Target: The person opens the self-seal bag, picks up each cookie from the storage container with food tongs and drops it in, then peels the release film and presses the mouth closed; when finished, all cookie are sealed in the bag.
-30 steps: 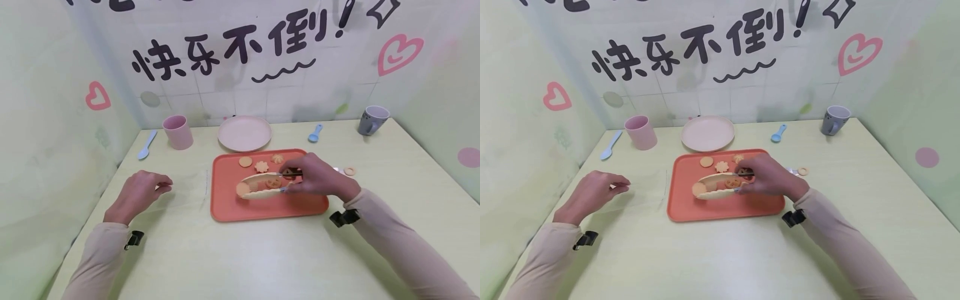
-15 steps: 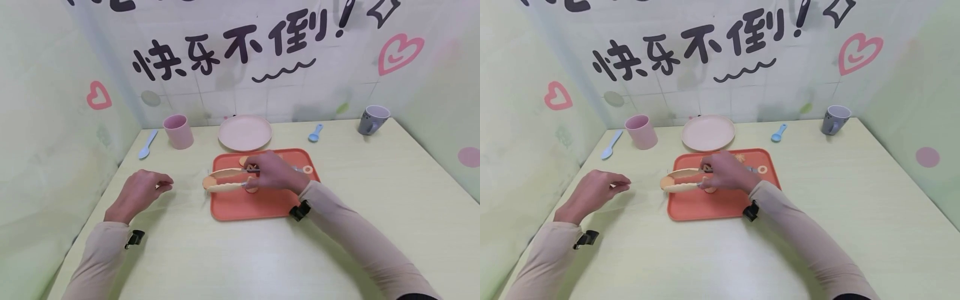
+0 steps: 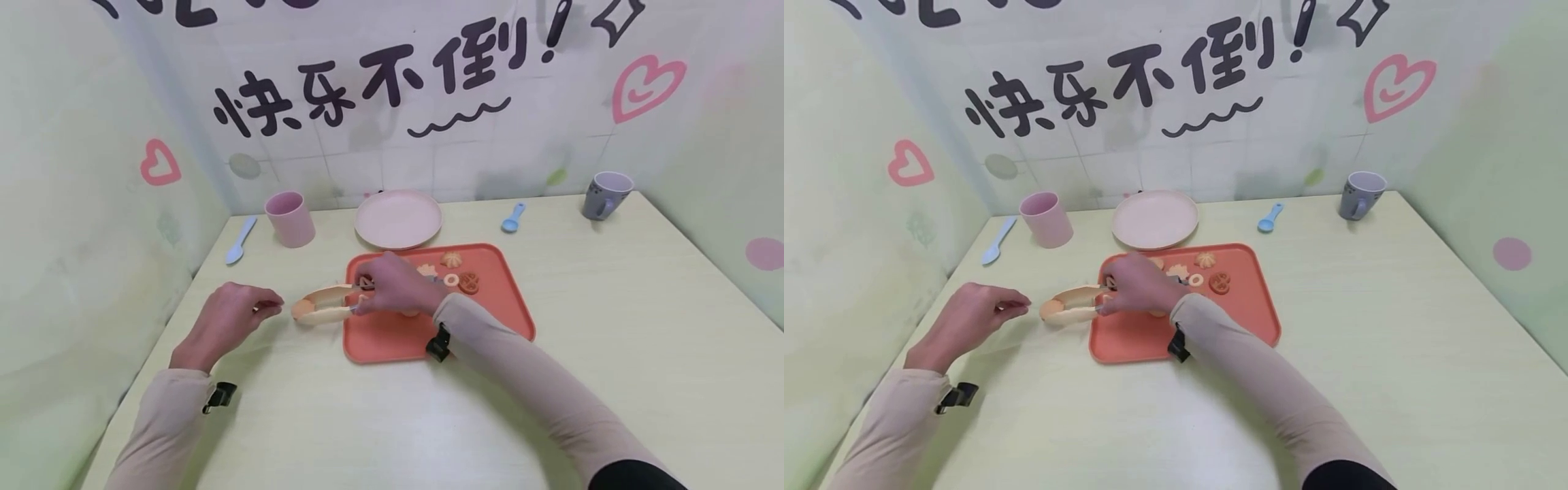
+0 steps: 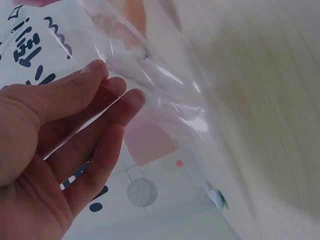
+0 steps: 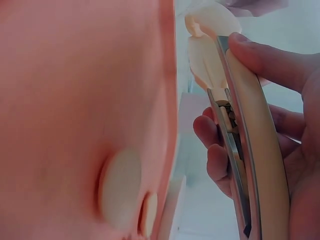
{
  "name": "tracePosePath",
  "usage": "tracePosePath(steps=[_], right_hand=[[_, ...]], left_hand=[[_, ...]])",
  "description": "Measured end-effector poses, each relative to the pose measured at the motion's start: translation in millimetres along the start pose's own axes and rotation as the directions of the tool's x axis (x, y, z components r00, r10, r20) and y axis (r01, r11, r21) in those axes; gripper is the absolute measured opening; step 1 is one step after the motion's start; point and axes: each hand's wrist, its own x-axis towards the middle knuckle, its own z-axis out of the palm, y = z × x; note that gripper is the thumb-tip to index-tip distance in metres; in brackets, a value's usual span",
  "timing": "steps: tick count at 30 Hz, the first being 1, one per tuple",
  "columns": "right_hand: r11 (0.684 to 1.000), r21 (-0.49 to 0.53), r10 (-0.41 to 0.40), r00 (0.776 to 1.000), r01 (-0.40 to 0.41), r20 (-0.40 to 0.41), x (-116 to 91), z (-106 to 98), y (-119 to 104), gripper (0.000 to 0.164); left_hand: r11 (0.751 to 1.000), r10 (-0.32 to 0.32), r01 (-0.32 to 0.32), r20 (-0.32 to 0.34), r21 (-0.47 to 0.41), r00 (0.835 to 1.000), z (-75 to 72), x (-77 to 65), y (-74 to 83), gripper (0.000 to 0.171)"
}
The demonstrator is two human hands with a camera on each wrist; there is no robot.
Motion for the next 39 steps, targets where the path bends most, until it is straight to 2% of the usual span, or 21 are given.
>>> tracePosePath(steps=[5, 8, 14, 25, 34, 39], right_hand=[[0.998, -0.057, -0.022, 1.0, 0.022, 0.001, 16, 9, -7, 0.031], [0.995, -0.103, -0.008, 1.0, 0.009, 0.011, 23, 13, -10, 0.037], [0.994, -0.111, -0.01, 1.0, 0.013, 0.028, 30, 19, -15, 0.037], [0.99, -0.136, 0.03, 0.999, -0.025, 0.036, 37, 26, -21, 0.039], [0.992, -0.126, 0.039, 0.998, -0.034, 0.042, 37, 26, -23, 0.04], [0.994, -0.109, 0.007, 1.0, -0.005, 0.026, 23, 14, -21, 0.035]], left_hand=[[1.0, 0.004, -0.004, -0.021, 0.002, 1.0, 0.1, -1.2, 0.2, 0.013], [1.0, 0.005, -0.005, -0.032, -0.001, 0.999, -0.4, -1.3, 0.8, 0.013], [1.0, -0.001, 0.0, -0.053, -0.019, 0.999, -0.5, -1.2, 0.5, 0.012], [1.0, -0.019, 0.018, -0.031, -0.022, 0.999, -1.1, 0.5, -1.9, 0.014], [0.999, -0.024, 0.023, -0.019, -0.024, 1.0, -0.3, -0.4, -2.0, 0.013], [0.999, -0.013, 0.012, -0.026, -0.031, 1.0, 0.7, -0.2, -1.1, 0.013]])
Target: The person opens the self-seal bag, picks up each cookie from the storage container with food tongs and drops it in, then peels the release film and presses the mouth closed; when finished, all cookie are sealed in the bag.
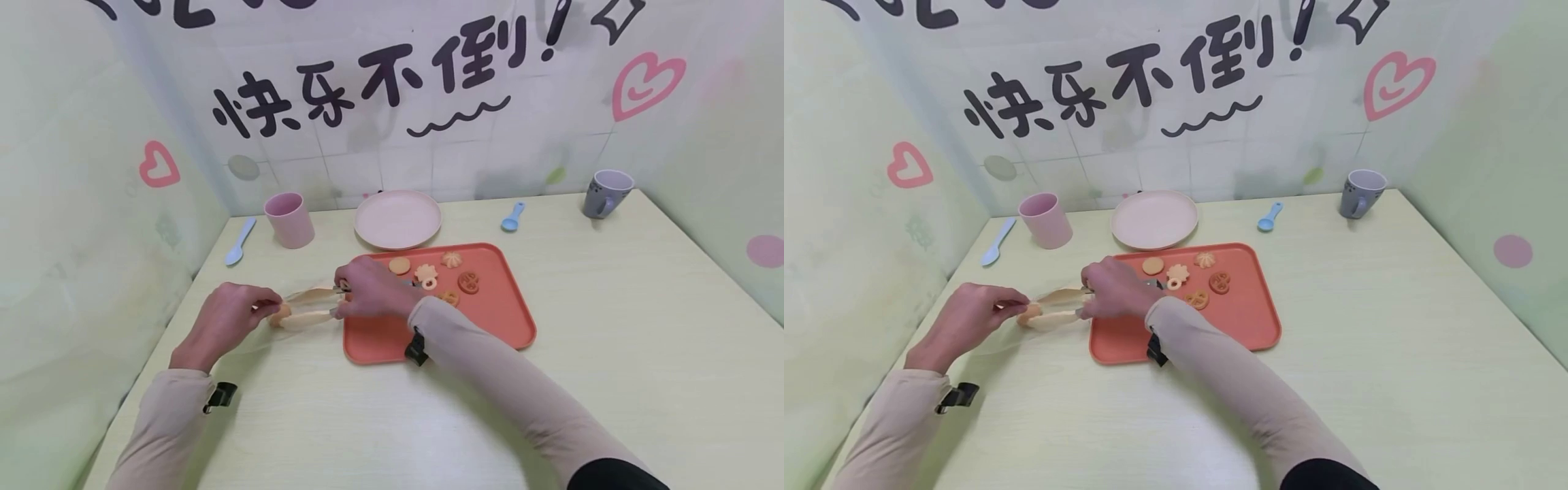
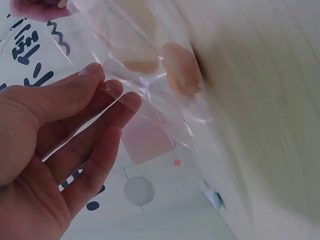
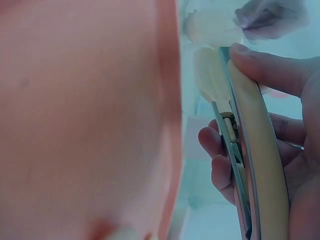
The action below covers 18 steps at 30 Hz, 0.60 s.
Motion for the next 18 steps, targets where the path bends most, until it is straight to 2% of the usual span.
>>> tracePosePath(steps=[4, 7, 13, 18], right_hand=[[0.999, 0.049, 0.018, 1.0, -0.017, -0.014, -21, -14, 11, 0.024], [0.996, 0.065, 0.062, 0.998, -0.061, -0.016, -44, -27, 23, 0.024], [0.994, -0.01, 0.104, 0.993, -0.105, -0.061, -92, -54, 53, 0.035], [0.992, -0.078, 0.092, 0.991, -0.1, -0.098, -122, -61, 73, 0.034]], left_hand=[[1.0, 0.005, -0.005, 0.0, -0.003, 1.0, 1.3, 0.2, -0.4, 0.013], [1.0, 0.008, -0.008, -0.002, 0.003, 1.0, 1.8, 0.5, -0.2, 0.013], [1.0, 0.008, -0.009, 0.019, 0.012, 1.0, 1.4, 1.4, 0.1, 0.015], [1.0, 0.012, -0.012, 0.023, 0.013, 1.0, -0.9, -0.9, -1.2, 0.015]])
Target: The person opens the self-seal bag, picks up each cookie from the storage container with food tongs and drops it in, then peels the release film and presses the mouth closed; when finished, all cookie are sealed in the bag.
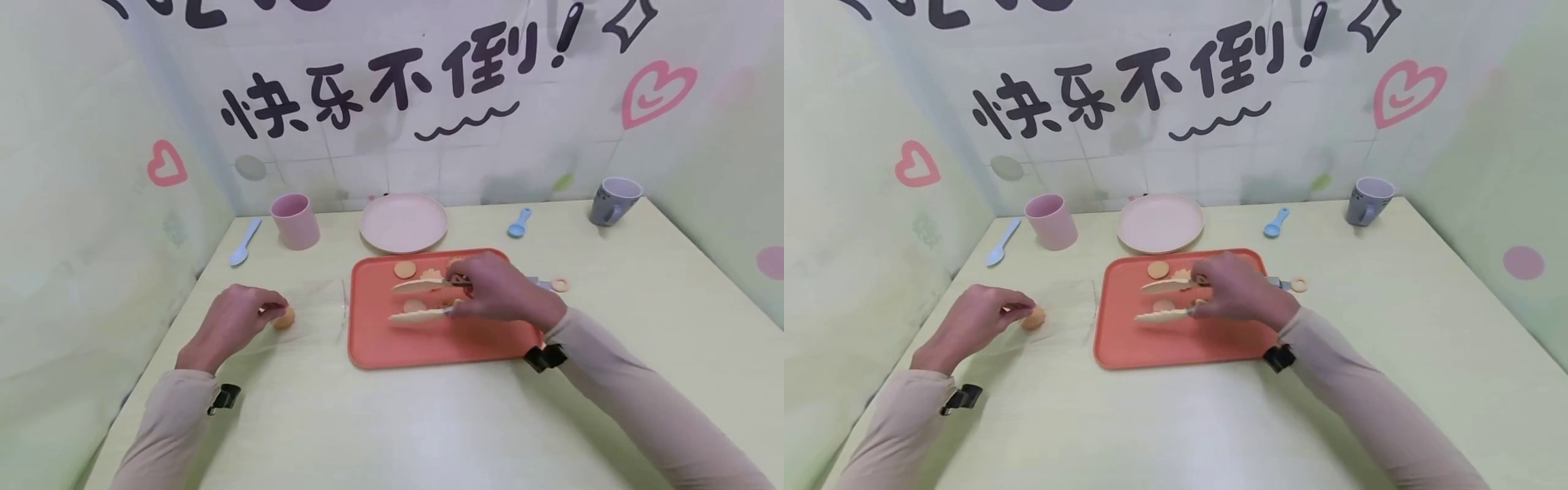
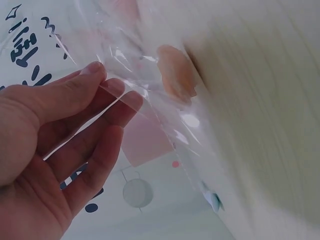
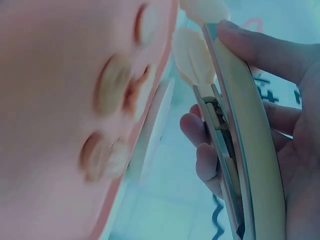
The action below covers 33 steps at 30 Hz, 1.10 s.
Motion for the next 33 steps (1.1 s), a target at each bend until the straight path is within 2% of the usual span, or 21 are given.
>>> tracePosePath(steps=[3, 8, 13, 27, 33], right_hand=[[1.0, -0.004, 0.011, 1.0, -0.011, 0.001, -10, -1, 10, 0.035], [1.0, 0.008, 0.025, 1.0, -0.025, 0.015, -16, 1, 15, 0.038], [0.999, 0.007, 0.038, 0.999, -0.038, 0.009, -17, 0, 19, 0.035], [0.999, 0.012, 0.032, 0.999, -0.032, 0.016, -18, -1, 25, 0.026], [1.0, 0.024, -0.01, 1.0, 0.011, -0.016, -12, 3, 19, 0.03]], left_hand=[[1.0, -0.004, 0.004, 0.011, -0.001, 1.0, -0.9, -0.5, -1.0, 0.016], [1.0, -0.011, 0.011, 0.021, 0.002, 1.0, -2.5, -5.1, -5.6, 0.017], [1.0, 0.01, -0.01, 0.013, -0.005, 1.0, -0.3, -4.1, -7.8, 0.018], [1.0, -0.003, 0.004, 0.022, -0.028, 1.0, 2.4, -0.7, -6.5, 0.019], [1.0, -0.004, 0.005, 0.009, -0.024, 1.0, 3.6, 0.0, -6.8, 0.018]])
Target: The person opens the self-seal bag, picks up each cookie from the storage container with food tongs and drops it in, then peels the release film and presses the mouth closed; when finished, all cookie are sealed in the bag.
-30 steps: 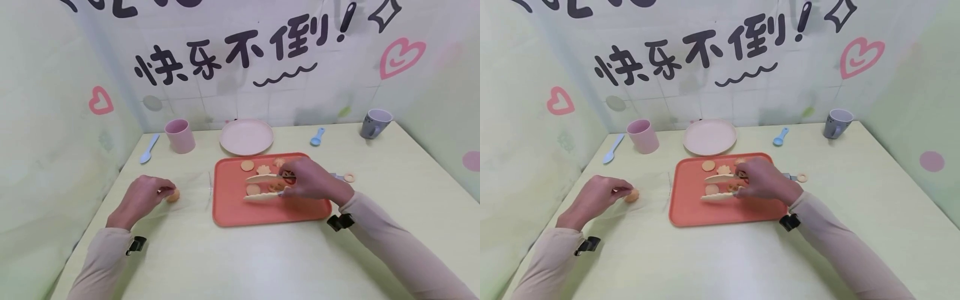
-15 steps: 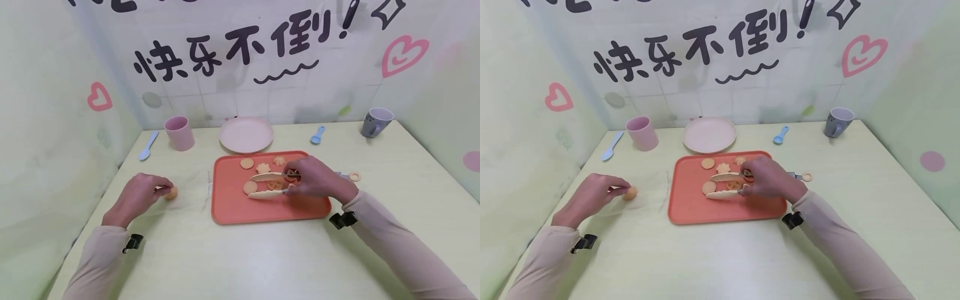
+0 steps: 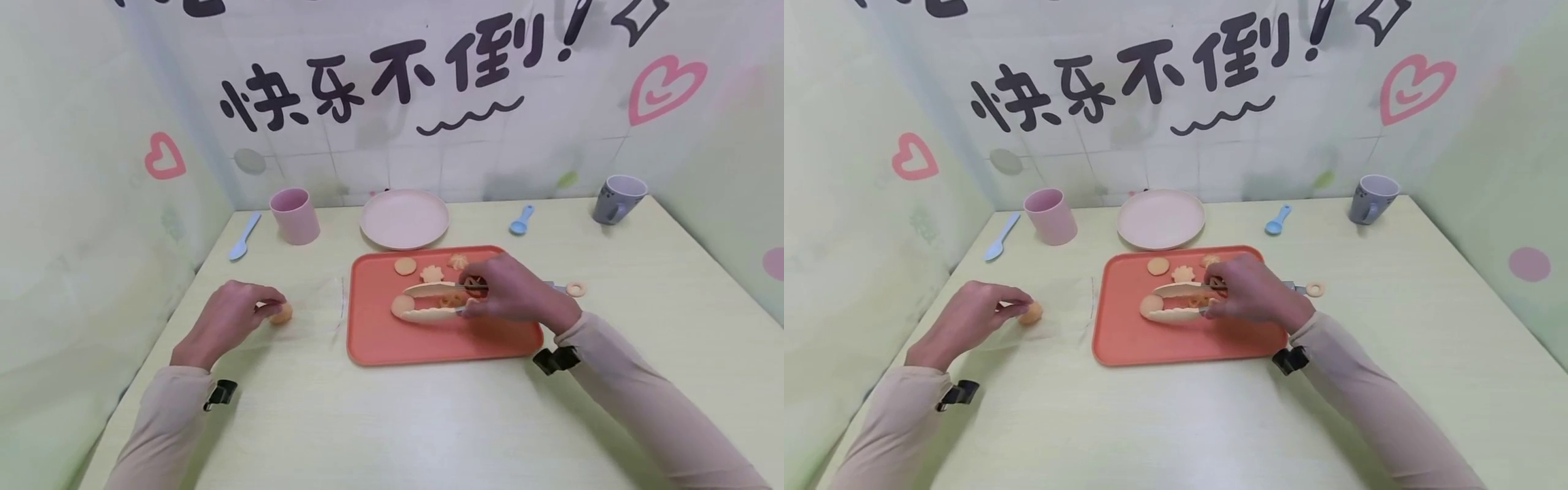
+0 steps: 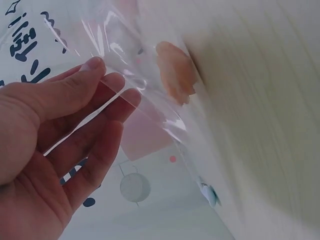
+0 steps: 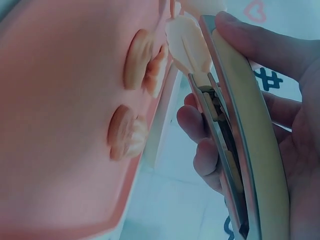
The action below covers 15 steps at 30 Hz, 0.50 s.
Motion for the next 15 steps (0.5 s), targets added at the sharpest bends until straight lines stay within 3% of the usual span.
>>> tracePosePath(steps=[7, 15], right_hand=[[1.0, 0.017, -0.021, 0.999, 0.022, -0.03, 19, 10, -21, 0.037], [0.985, 0.162, -0.059, 0.998, 0.058, 0.0, 55, 29, -47, 0.035]], left_hand=[[1.0, -0.003, 0.003, -0.013, 0.003, 1.0, -1.0, -1.1, 0.7, 0.016], [1.0, -0.013, 0.013, -0.012, 0.011, 1.0, -2.9, -0.8, 0.3, 0.014]])
